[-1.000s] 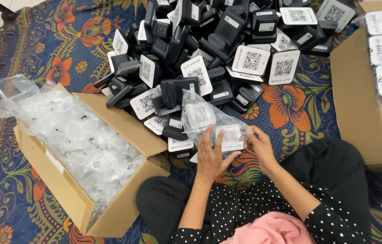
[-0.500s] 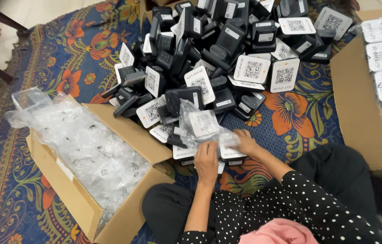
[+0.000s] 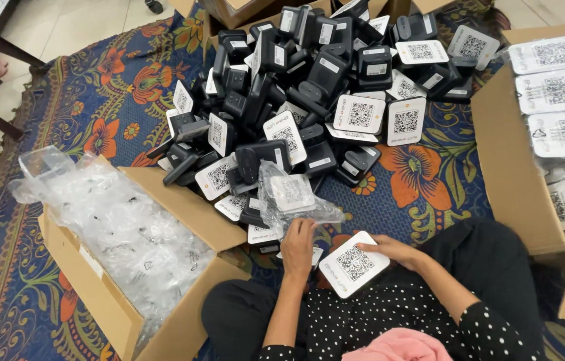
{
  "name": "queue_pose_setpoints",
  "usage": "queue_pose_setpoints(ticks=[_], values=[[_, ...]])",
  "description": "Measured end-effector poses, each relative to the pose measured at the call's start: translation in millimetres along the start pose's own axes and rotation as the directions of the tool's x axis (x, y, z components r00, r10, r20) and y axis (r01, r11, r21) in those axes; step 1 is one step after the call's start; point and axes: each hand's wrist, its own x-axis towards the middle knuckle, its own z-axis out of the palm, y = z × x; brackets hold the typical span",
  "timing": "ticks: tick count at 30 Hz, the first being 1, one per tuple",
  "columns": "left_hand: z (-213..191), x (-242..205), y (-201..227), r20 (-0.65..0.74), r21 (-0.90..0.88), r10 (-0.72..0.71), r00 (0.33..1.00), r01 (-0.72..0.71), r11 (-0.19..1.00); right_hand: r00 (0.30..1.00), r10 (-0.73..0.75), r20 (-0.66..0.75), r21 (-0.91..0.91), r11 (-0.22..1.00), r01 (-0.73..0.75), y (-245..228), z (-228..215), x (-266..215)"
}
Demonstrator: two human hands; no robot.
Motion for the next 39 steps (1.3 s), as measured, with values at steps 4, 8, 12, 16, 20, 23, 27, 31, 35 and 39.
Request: queue_pose_setpoints(ticks=[4, 8, 12, 16, 20, 23, 27, 31, 35, 39], values=[[-5, -2, 5, -0.036, 0.005, -0.006, 0.999, 0.007, 1.0, 0.993, -0.121, -0.013, 0.233, 0.965, 0.12, 24, -10, -8], [-13, 9, 21, -0.09, -0.082, -0.088, 0.992, 0.08, 0.993, 0.966, -0.151, -0.212, 0.605, 0.756, 0.251, 39, -31, 6], [-12, 32, 47, 0.012, -0.154, -0.237, 0.972, 0.236, 0.96, 0.902, -0.325, -0.286, 0.907, 0.211, 0.364, 29, -38, -8], [9, 50, 68, 0.065, -0.221, -0.223, 0.973, 0.232, 0.947, 0.878, -0.35, -0.325, 0.936, 0.012, 0.351, 45, -44, -3], [29, 57, 93, 0.093, -0.314, -0.087, 0.992, 0.112, 0.943, 0.809, -0.499, -0.311, 0.95, -0.165, 0.264, 67, -49, 10], [33, 60, 108, 0.091, -0.343, -0.005, 0.996, 0.036, 0.939, 0.813, -0.496, -0.306, 0.952, -0.135, 0.276, 55, -46, 1], [30, 69, 116, 0.11, -0.401, -0.053, 0.993, 0.093, 0.911, 0.876, -0.382, -0.293, 0.952, -0.038, 0.302, 50, -44, 3], [15, 93, 124, 0.152, -0.393, -0.159, 0.976, 0.207, 0.896, 0.87, -0.363, -0.335, 0.933, 0.002, 0.36, 40, -38, 2], [24, 97, 122, 0.173, -0.342, -0.068, 0.983, 0.124, 0.932, 0.824, -0.465, -0.323, 0.921, 0.045, 0.386, 33, -32, -5], [28, 100, 129, 0.21, -0.342, 0.077, 0.975, -0.001, 0.94, 0.811, -0.508, -0.291, 0.932, 0.042, 0.36, 29, -32, -14]])
